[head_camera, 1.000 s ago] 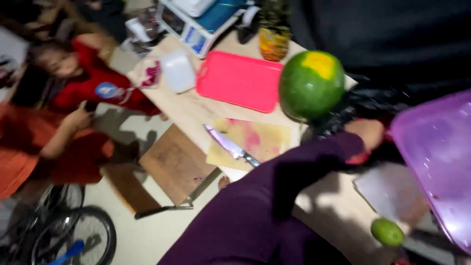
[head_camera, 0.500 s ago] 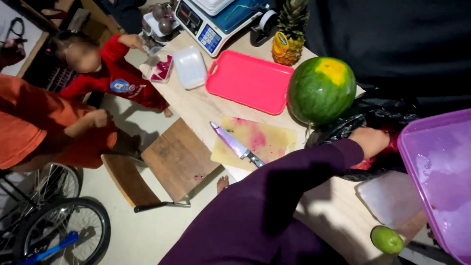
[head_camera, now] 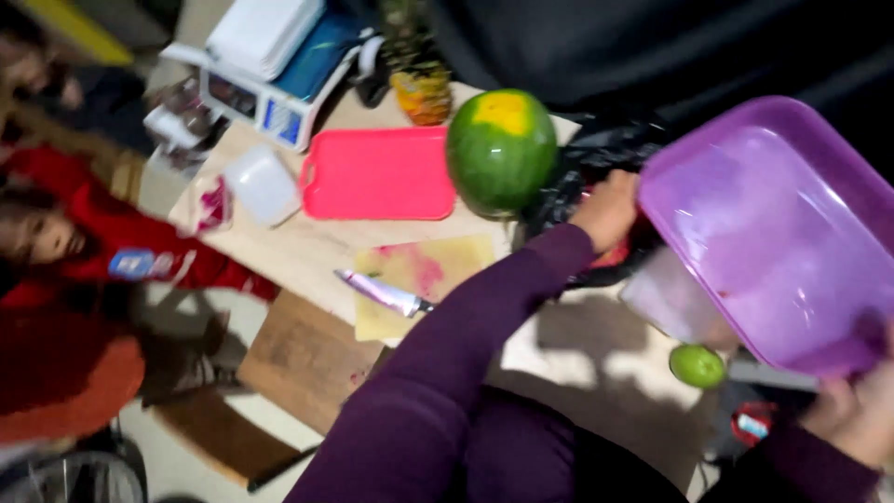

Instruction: Cutting a whole watermelon into two halves using a large kitchen knife on a wooden cutting board.

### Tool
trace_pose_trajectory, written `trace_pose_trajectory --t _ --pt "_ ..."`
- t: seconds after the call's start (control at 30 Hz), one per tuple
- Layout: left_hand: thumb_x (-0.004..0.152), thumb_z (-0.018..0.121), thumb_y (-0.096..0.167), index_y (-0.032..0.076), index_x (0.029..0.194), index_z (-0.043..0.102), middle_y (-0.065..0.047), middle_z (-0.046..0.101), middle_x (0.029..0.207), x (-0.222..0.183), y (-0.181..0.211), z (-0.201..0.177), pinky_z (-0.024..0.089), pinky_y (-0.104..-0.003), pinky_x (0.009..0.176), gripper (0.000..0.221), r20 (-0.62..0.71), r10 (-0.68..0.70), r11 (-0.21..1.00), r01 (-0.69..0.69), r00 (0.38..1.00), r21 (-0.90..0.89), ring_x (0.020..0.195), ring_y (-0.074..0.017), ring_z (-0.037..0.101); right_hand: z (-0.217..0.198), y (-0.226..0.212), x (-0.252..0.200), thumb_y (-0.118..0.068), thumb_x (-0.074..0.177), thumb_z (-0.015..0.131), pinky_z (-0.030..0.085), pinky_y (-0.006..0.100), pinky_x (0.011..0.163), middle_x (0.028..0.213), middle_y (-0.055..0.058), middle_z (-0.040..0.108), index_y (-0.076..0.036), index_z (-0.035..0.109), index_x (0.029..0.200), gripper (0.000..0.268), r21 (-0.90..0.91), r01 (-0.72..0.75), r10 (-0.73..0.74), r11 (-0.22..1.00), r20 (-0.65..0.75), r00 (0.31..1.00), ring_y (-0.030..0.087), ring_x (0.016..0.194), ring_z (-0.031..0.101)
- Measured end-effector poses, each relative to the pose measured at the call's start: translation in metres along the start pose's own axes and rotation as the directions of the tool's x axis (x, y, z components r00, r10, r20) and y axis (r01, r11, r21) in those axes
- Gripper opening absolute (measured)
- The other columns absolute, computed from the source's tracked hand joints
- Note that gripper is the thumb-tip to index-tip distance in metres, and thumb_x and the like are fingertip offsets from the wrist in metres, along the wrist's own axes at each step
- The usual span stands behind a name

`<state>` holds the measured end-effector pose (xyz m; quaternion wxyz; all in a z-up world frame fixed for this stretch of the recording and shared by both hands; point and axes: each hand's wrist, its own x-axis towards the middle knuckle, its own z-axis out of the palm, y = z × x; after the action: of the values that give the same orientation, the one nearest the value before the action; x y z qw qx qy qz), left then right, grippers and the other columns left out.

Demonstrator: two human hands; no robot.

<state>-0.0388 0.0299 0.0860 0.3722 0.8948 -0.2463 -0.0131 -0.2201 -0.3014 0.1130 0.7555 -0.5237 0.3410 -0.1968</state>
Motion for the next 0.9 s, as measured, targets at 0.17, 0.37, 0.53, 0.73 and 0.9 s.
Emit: trace_pose_trajectory --t 0.17,0.37,0.53,0.73,0.9 --pt "0.064 0.055 -0.014 -0.001 0.101 0.069 -0.016 0.076 0.099 -0.025 0.031 -0.033 0.054 -0.036 0.094 0.042 -0.071 0.002 0.811 -0.043 0.997 -0.583 0.097 -0.0248 0.070 0.048 -0.024 -0.083 -0.020 0.101 0.072 0.060 0.028 0.093 0.110 -0.009 0.064 -0.027 0.050 0.101 0.023 -0.088 0.175 -0.191 0.981 -0.234 0.953 0.008 0.105 0.065" --pt "0.077 0.030 0.086 0.022 0.152 0.049 -0.007 0.066 0.135 -0.066 0.072 -0.107 0.062 -0.047 0.072 0.100 0.332 -0.497 0.028 0.398 0.802 -0.917 0.105 -0.0298 0.069 0.109 0.011 -0.077 -0.021 0.088 0.076 0.059 0.024 0.079 0.103 0.000 0.070 -0.013 0.064 0.117 0.032 0.111 0.115 -0.109 0.987 -0.056 0.992 0.012 0.087 0.068" --pt "0.100 0.055 0.060 0.008 0.157 0.020 -0.025 0.057 0.130 -0.069 0.023 -0.128 0.066 -0.043 0.057 0.085 -0.251 -0.651 0.547 0.214 0.716 -0.809 0.100 -0.0343 0.071 0.179 -0.022 -0.143 -0.030 0.102 0.069 0.031 0.023 0.028 0.063 0.005 0.051 -0.014 0.053 0.103 0.023 0.159 -0.057 0.010 0.986 0.283 0.959 0.011 0.039 0.044" --pt "0.106 0.059 0.047 0.009 0.155 0.030 -0.031 0.039 0.156 -0.059 0.013 -0.211 0.028 -0.054 0.126 0.068 -0.561 -0.447 0.873 0.203 0.696 -0.444 0.147 -0.0449 0.039 0.218 0.047 -0.073 -0.070 0.097 0.044 0.052 0.035 0.050 0.076 0.000 0.058 -0.020 0.054 0.106 0.051 0.010 -0.393 0.355 0.919 0.411 0.840 0.018 0.056 0.056" --pt "0.102 0.058 0.059 0.025 0.149 0.031 -0.024 0.064 0.133 -0.034 0.022 -0.235 0.047 -0.057 0.109 0.064 -0.528 -0.390 0.920 0.337 0.754 -0.199 0.118 -0.0455 0.067 0.266 0.132 -0.007 -0.045 0.105 0.040 0.061 0.059 0.085 0.101 0.006 0.070 -0.018 0.058 0.110 0.033 0.155 -0.571 0.500 0.806 0.339 0.797 0.032 0.099 0.073"
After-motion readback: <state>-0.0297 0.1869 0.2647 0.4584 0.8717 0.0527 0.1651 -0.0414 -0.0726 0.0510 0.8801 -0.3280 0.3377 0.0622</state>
